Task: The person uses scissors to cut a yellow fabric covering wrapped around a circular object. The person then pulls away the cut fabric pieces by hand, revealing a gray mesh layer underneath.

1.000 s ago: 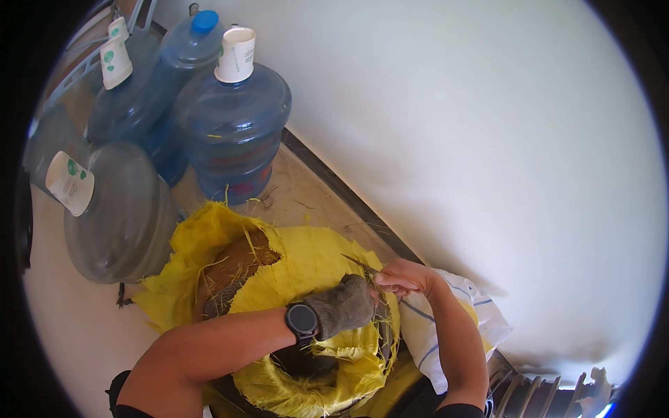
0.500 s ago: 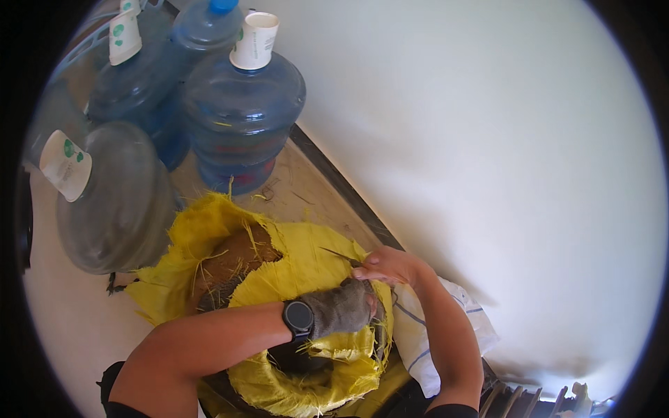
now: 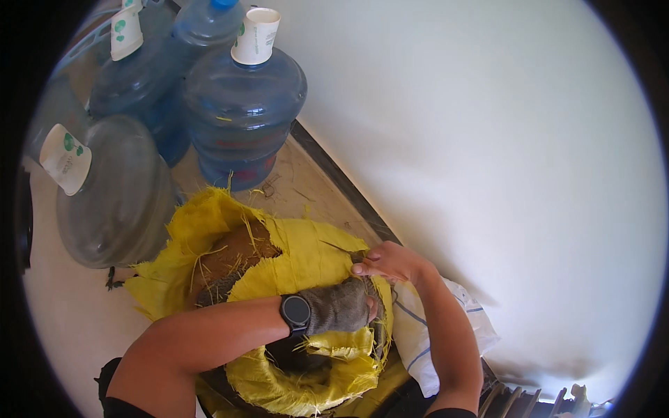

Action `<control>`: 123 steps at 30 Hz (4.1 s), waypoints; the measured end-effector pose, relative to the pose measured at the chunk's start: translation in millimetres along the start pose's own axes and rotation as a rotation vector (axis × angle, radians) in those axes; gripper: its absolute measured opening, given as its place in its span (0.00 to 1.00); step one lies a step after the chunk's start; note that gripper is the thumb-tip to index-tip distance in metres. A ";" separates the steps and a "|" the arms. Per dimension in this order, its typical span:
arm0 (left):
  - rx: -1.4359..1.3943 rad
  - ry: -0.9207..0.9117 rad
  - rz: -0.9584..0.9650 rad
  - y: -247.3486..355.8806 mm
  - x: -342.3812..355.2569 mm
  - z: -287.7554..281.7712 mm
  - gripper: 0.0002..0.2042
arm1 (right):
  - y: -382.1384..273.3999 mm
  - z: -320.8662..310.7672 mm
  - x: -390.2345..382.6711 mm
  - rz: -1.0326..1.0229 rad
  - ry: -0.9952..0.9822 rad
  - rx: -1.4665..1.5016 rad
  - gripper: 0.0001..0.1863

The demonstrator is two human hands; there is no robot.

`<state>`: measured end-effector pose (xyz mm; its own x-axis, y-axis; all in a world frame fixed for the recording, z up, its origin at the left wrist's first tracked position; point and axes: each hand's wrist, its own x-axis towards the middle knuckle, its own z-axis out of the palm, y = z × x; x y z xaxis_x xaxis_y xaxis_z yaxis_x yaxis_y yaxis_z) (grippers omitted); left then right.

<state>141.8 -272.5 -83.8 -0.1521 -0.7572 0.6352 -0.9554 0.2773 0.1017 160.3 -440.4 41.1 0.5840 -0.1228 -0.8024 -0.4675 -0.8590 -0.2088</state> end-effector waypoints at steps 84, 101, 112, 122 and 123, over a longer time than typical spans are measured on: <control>-0.068 0.047 -0.018 -21.1 -33.3 -79.9 0.07 | -53.8 -14.1 4.4 0.049 0.040 -0.053 0.26; 0.090 -0.237 -0.048 -25.9 -11.9 -87.2 0.20 | 26.4 -19.1 -49.7 0.140 0.094 0.152 0.41; 0.135 -0.303 -0.020 -10.1 0.6 -71.5 0.12 | 4.2 -0.5 -46.1 0.140 -0.104 0.041 0.32; 0.244 -0.075 0.047 -3.7 -12.1 -49.6 0.07 | -6.3 -2.7 -10.7 -0.050 -0.064 -0.057 0.35; 0.221 -0.055 0.032 -1.7 -11.2 -46.5 0.07 | -9.0 -5.3 -10.5 -0.066 -0.082 -0.037 0.35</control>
<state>156.9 -237.0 -55.5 -0.1909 -0.7827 0.5924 -0.9812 0.1698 -0.0919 161.9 -434.1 54.3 0.5559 -0.0253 -0.8309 -0.4041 -0.8817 -0.2434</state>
